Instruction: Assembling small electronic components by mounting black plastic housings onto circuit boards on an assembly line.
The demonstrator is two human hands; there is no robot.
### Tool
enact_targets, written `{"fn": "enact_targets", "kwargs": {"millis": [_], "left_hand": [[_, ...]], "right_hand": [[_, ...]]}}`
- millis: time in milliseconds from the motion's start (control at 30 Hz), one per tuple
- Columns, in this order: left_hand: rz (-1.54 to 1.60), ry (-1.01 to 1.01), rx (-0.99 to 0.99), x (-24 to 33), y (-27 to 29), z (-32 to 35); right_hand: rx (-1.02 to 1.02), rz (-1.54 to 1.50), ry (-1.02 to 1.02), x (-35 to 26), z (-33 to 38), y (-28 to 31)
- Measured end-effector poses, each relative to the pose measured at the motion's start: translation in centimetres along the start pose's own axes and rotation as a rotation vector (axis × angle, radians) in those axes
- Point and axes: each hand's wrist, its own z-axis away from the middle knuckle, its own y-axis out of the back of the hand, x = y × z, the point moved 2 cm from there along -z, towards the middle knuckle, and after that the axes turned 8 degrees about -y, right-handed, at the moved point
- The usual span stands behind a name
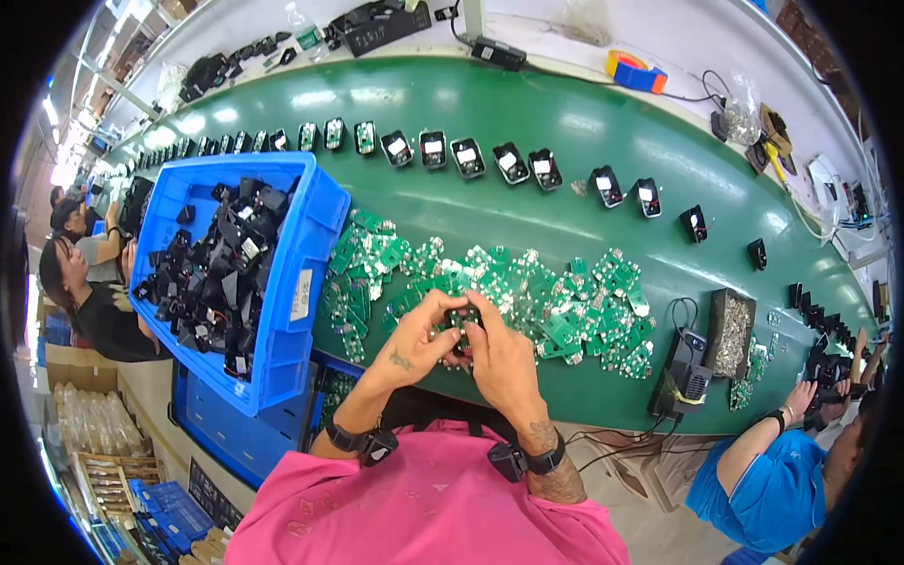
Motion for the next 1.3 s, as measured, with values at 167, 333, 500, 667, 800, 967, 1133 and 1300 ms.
{"fn": "enact_targets", "kwargs": {"millis": [167,333,500,667,800,967,1133,1300], "left_hand": [[-0.064,-0.078,0.005,-0.2,0.5,-1.1],[-0.164,-0.019,-0.029,1.8,3.1,-4.7],[-0.152,-0.025,-0.234,2.4,4.6,-8.6],[-0.625,-0.261,-0.085,3.2,7.7,-13.6],[-1.328,-0.164,0.196,1.6,12.8,-19.6],[-1.427,-0.027,0.107,1.8,14.7,-21.5],[-1.138,-0.184,0.495,6.8,10.5,-10.8],[-0.838,-0.194,0.458,4.1,7.9,3.0]], "right_hand": [[0.066,-0.121,0.032,-0.1,-0.9,-0.1],[0.052,-0.132,-0.003,-0.7,-3.1,-0.2],[0.003,0.254,0.363,-2.8,-5.8,2.9],[0.251,0.272,0.324,-2.8,-7.0,5.6],[0.346,0.216,0.275,-2.8,-7.6,6.1],[0.259,0.215,0.296,-4.5,-10.7,5.4],[0.333,0.438,0.417,-6.6,-20.4,3.7],[0.071,0.872,0.313,-8.6,-27.7,-3.6]]}}
